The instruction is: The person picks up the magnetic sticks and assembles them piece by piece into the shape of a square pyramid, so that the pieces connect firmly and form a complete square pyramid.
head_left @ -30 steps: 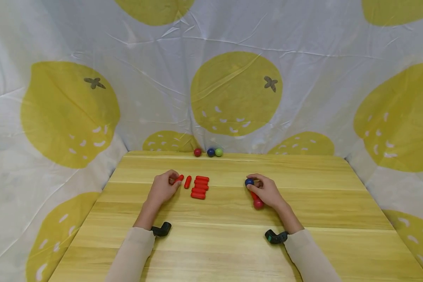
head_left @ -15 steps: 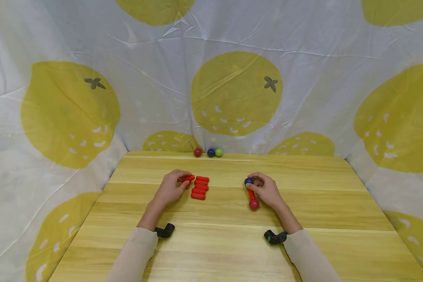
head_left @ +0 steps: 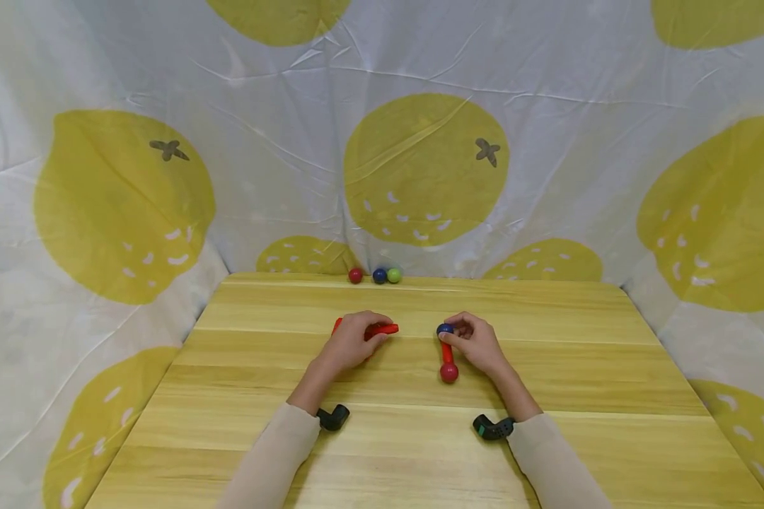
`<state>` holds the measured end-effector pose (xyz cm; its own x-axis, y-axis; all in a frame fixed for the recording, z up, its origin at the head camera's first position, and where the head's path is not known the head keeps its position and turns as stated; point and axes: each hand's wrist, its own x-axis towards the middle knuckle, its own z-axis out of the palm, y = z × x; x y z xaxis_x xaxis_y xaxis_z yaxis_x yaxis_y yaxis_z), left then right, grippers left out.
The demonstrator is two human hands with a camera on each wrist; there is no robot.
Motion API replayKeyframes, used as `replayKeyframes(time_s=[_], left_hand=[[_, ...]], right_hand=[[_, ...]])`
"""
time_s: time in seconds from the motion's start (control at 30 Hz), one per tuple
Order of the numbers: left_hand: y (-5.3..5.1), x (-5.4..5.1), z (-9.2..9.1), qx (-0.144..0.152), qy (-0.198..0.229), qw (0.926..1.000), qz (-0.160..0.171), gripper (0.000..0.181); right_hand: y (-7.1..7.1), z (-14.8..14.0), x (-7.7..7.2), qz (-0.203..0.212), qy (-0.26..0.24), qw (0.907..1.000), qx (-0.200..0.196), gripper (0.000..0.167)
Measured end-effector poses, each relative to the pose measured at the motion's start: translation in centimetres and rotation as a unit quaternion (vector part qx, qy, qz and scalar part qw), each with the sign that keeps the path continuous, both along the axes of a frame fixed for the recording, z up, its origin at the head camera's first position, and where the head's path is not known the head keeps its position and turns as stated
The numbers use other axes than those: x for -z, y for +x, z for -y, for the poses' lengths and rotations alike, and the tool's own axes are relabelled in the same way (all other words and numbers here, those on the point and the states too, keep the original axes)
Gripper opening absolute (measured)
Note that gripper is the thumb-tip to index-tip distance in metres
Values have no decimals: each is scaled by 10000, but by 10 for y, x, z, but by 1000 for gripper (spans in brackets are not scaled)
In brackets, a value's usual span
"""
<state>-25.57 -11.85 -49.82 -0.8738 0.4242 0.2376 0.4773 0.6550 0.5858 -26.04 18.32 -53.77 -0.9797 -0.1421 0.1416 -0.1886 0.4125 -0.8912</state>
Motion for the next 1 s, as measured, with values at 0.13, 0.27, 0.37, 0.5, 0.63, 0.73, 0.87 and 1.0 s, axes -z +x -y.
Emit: replayKeyframes(time_s=[0.13,0.27,0.37,0.5,0.63,0.73,0.87,1.0], left_hand=[[-1,-1,-19,34,-96,9999,115,25],[-4,-1,-32,17,-218,9996,204,26],[-7,-2,-41,68,-315,9993,199,26],[-9,-1,-51,133,-374,9990,227,25],[-10,2,-60,193,-379,9987,271,25],[-10,4,-65,253,-367,9986,284,25],[-11,5,-70,243,-339,9988,250,25],[-11,7,-72,194,-336,9990,239,25]], right_hand=[[0,0,1,7,-78,10000,-36,31],[-1,1,1,39,-65,9999,-137,34],[8,5,-17,35,40,9997,-220,33],[21,10,-40,-17,67,9995,-318,31],[17,10,-33,72,-47,9993,-365,32],[9,9,-17,132,-105,9992,-354,34],[3,6,-3,64,-87,9995,-281,35],[2,5,0,-15,-92,9996,-263,33]])
